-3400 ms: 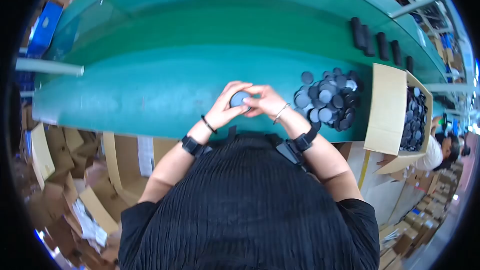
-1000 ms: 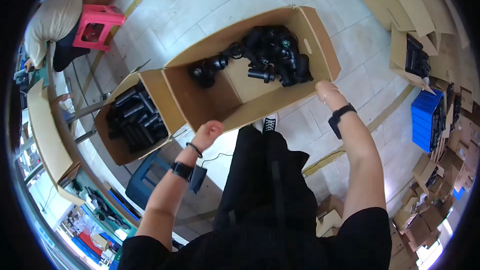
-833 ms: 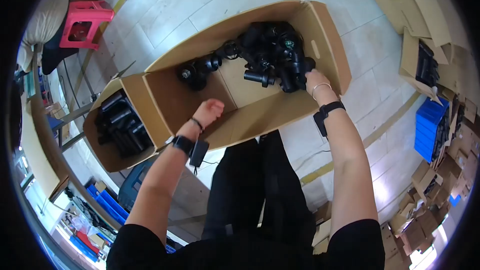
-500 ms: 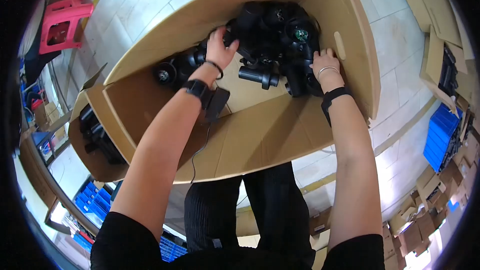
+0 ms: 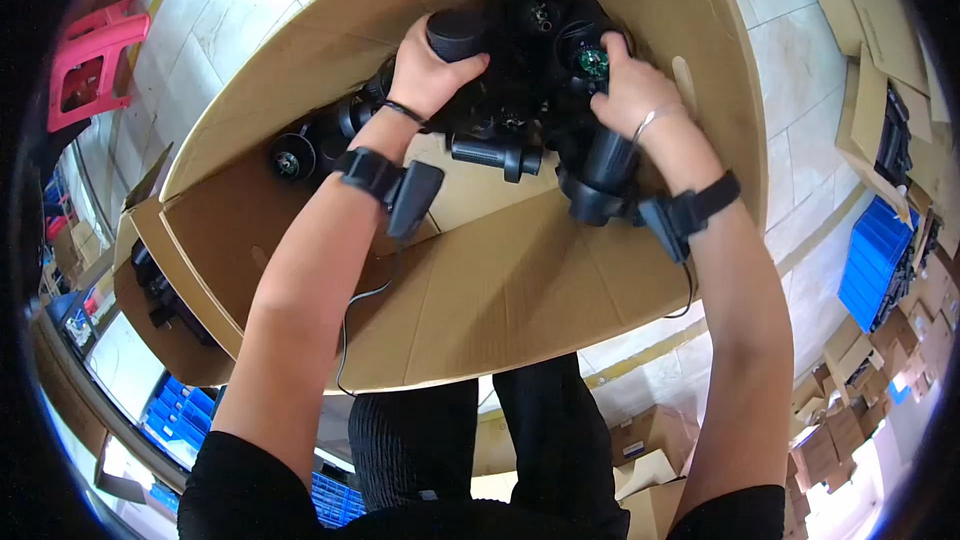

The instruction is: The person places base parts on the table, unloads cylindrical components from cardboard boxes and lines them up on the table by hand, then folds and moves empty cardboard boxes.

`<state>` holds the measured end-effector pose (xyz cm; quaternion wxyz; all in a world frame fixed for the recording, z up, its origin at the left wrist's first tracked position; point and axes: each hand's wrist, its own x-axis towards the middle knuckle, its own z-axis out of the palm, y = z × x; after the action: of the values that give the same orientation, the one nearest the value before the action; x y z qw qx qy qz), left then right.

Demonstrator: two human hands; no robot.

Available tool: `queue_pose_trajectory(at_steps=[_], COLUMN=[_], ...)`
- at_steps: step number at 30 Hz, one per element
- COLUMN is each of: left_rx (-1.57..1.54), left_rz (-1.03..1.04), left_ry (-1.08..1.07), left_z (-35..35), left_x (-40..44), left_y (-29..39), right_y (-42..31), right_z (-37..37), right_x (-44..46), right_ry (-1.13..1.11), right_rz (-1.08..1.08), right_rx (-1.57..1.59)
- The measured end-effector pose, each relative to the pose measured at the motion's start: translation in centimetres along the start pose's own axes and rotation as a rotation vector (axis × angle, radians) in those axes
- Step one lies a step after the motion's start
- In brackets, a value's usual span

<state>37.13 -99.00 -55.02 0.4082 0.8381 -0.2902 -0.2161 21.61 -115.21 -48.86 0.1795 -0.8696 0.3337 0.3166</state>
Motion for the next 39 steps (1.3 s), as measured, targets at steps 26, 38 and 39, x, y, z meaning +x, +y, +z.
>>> queue_pose_trajectory(at_steps=[26,38,39], left_rx=[-0.744,-1.086,-1.132], left_rz=[-0.461,-0.69,-0.714], left_ry=[-0.722,-0.809,-0.804], left_z=[1.4,0.7,0.3], left_x=[0.0,-1.5,-2.6], left_y=[-2.7,-0.7,-0.5], right_y=[-2.6,-1.2,-1.1], right_z=[-3.3,-1.6,-1.3], right_x=[7.1,5.1,3.8], right_ry=[-0.349,-0.255,-0.21], right_rz=[-0.024,-0.242,-0.263], right_rx=[-0.491,-0.103,-0.138])
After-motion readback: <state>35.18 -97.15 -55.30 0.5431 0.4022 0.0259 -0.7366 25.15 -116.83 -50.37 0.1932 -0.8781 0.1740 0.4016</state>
